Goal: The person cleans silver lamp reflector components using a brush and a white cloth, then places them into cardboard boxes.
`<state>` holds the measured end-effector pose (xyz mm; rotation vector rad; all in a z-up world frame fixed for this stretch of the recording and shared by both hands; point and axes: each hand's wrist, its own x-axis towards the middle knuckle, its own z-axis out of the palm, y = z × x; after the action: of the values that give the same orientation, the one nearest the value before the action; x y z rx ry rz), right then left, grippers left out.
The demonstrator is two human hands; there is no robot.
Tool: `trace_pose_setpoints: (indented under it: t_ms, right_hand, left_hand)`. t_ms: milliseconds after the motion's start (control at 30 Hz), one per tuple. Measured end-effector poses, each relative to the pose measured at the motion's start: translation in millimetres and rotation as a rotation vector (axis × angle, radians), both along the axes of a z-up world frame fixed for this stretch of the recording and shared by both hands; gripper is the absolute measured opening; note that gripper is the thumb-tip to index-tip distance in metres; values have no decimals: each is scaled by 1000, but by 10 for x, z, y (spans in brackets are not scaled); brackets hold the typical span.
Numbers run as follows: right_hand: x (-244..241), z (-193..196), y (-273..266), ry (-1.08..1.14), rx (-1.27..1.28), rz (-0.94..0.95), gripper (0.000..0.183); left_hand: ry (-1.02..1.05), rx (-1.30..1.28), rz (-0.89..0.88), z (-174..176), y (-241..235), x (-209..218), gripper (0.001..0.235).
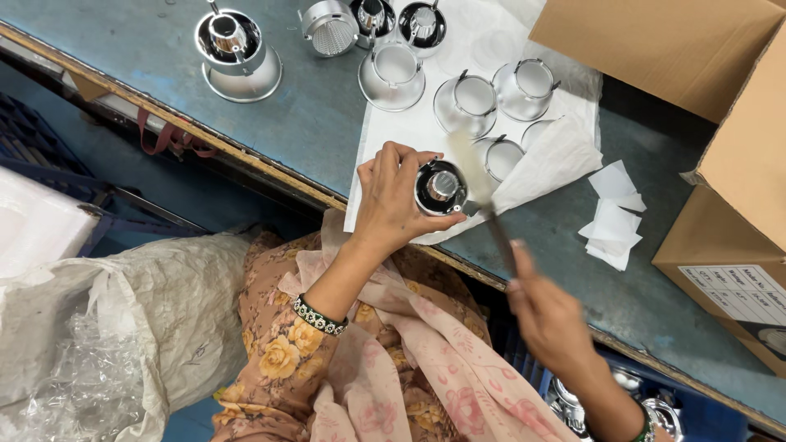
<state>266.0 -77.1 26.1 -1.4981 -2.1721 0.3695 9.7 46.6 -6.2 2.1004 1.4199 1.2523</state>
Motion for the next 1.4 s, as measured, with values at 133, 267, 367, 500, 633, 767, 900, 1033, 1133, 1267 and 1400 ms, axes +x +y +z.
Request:
trace_pose_setpoints:
  t_ms: [133,267,367,500,633,767,900,1033,1133,1267,1400]
  right_hand:
    - [-12,76,-42,162,-129,-150,54]
    - [-5,118,-44,301,-40,-233,53]
    - [-72,14,-13,174,-68,-99,55]
    - [-106,-47,-25,175,-151,-113,56]
    - [-91,-49,-35,492,-380,-244,56]
    - [-26,-67,-93,740,-541,-275,57]
    - [20,-108,-61,823,-572,-284,57]
    - [-14,-130,-56,825,-566,-259,58]
    - [-51,-161,-80,825,-598,-263,59]
    - [-118,-242,-91,862,-650,-264,58]
    - [-200,-287,-102,936,-740,-251,59]
  left_hand:
    - [0,7,1,-14,10,-19,90]
    - [14,-5,8,-18,2,-1,89]
    - [14,3,12,-21,-1,0,88]
    - [17,-4,11,-17,-2,-17,90]
    - [-33,-31,-160,44,30,-111,104]
    - [-111,-110,-508,166,187,-428,115]
    - [24,-232,-702,354,389,-529,92]
    - [206,-301,-551,589,389,-511,82]
    - [231,-310,-242,626,234,-421,81]
    - [168,-247,193,476,-92,-139,87]
    - [68,-155,34,431,-239,-111,100]
